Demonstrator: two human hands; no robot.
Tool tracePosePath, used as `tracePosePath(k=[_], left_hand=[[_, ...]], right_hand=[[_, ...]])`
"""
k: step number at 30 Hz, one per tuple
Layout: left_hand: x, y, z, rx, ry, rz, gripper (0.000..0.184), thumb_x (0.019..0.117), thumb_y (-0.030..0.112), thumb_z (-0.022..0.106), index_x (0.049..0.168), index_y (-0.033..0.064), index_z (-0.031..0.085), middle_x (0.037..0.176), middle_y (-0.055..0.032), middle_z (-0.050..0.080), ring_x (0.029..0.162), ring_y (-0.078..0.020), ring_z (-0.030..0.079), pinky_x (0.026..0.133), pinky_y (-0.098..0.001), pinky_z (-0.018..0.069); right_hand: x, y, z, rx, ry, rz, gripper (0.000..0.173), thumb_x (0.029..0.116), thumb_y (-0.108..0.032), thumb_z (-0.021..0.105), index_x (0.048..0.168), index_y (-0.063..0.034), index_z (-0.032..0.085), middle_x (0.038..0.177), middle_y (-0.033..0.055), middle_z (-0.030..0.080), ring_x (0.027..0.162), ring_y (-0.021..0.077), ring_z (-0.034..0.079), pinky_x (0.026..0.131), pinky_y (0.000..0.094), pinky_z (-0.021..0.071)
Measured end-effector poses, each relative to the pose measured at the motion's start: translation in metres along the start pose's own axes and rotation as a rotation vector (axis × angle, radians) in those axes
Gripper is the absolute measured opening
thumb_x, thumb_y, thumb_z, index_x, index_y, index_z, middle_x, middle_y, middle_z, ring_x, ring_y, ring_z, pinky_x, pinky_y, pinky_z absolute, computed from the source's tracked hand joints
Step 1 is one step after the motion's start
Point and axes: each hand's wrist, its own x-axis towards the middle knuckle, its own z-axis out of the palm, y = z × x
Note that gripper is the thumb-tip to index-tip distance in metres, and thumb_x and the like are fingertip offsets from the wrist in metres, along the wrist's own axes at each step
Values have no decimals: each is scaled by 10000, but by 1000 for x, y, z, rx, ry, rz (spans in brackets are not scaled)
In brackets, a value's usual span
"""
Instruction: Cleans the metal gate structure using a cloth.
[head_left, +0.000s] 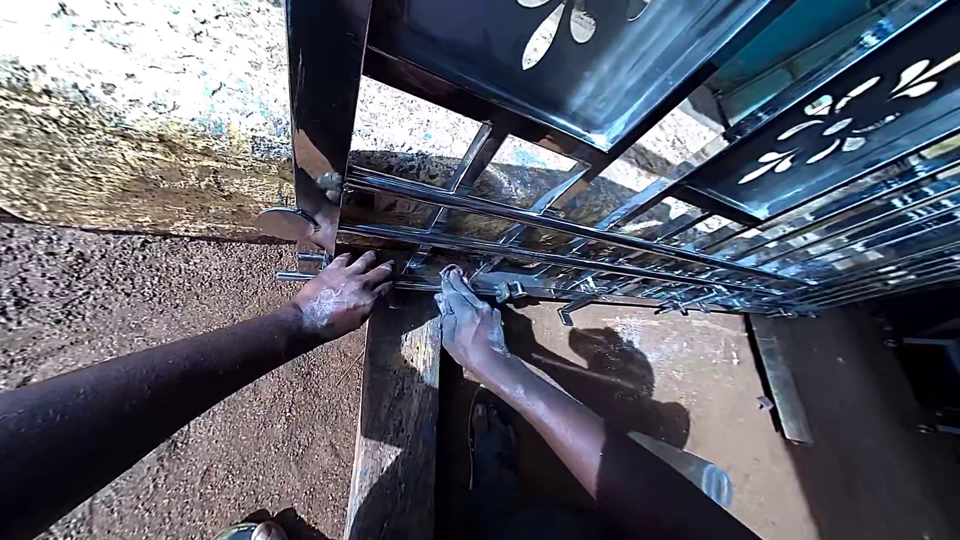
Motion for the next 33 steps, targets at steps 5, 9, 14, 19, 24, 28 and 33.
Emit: tracePosePath(k=[5,9,14,19,24,28,33], left_hand=[[4,-1,-4,-110,0,-72,231,970,216,644,1081,38,742,1256,-163,679,1198,-392,625,901,-560,543],[5,33,-23,-564,-96,-359,685,877,659,654,1200,56,701,1304,-120,642,1281,-312,558,1060,-572,429],[-8,71,-25,-1128,-259,-524,422,977,395,684,1227,54,674,1166,-93,702,1058,-187,680,941,-395,554],[8,92,-43,-1210,-91,-379,284,1001,303,649,1052,38,736,1043,-62,703,977,-103,660,894,-300,541],[14,99,-78,-1210,-52,-345,248,1009,283,640,1007,53,735,949,-10,738,911,-55,692,882,-287,571],[8,108,-94,-1275,-42,-405,223,1011,267,652,962,57,710,830,22,715,760,-46,682,748,-265,590],[5,121,-91,-1351,28,-729,136,1027,160,604,995,48,675,822,-24,722,728,-105,701,715,-297,610]], right_hand=[[-17,29,-1,508,193,-197,344,842,24,674,1168,-49,757,1165,79,761,1064,181,732,952,419,588],[-18,14,-8,934,190,-28,425,767,69,743,1178,-37,728,1162,56,755,1073,125,711,927,335,605],[-22,3,-25,1278,32,262,485,749,104,818,1202,-11,692,1087,129,719,925,193,709,802,357,622],[-26,18,-74,1205,-174,136,487,713,113,843,1163,-14,706,1040,122,735,880,188,723,778,339,632],[-34,59,-139,454,-386,-293,620,822,-170,848,1403,-188,630,1256,60,645,1049,168,643,877,372,559],[-44,77,-167,245,-622,-532,335,948,-220,721,1269,-123,724,1024,103,725,942,226,684,871,433,546],[-23,98,-129,526,-627,-477,388,891,-290,783,1205,-70,722,835,33,672,741,117,609,726,342,521]])
